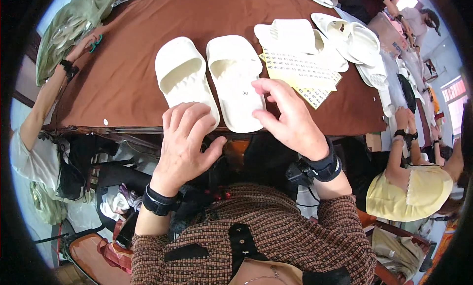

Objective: Inspecting, assembling, and applying labels to white and pink slippers in a manufacturing setting.

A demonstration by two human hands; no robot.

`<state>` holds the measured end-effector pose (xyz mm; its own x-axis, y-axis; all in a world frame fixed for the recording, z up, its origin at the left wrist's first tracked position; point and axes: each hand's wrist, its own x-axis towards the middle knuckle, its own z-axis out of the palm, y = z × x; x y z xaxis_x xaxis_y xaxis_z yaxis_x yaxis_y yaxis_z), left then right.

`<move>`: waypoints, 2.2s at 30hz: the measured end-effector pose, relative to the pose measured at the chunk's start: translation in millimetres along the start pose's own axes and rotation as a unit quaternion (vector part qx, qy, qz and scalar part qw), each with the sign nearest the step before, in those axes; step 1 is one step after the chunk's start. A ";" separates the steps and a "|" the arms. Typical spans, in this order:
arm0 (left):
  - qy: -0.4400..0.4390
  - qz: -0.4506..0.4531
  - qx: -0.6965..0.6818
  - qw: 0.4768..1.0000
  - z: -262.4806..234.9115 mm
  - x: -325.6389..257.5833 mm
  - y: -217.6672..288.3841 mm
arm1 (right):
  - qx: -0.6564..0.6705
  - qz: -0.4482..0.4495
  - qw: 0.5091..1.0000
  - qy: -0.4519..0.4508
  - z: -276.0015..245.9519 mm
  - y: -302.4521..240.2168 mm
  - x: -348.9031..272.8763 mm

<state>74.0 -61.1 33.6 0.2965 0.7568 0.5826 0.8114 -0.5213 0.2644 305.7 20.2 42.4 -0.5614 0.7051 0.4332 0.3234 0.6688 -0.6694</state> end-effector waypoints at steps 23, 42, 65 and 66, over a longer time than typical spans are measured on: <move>-0.030 0.013 0.019 0.999 20.4 13.8 1.8 | -0.096 -0.050 0.994 0.002 15.7 10.6 29.2; -0.031 0.002 0.013 0.999 20.6 11.4 1.6 | -0.028 -0.008 1.000 -0.001 18.4 16.2 37.8; -0.023 0.005 0.011 1.000 22.0 10.8 0.7 | -0.003 0.034 0.999 -0.002 16.0 21.4 37.6; -0.022 0.005 0.011 1.000 22.2 10.5 0.4 | -0.009 0.037 0.999 -0.012 15.4 19.7 37.5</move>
<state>88.7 -44.7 22.8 0.3267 0.7678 0.5511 0.8187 -0.5213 0.2409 279.3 56.2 36.1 -0.5535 0.7467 0.3689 0.3775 0.6198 -0.6880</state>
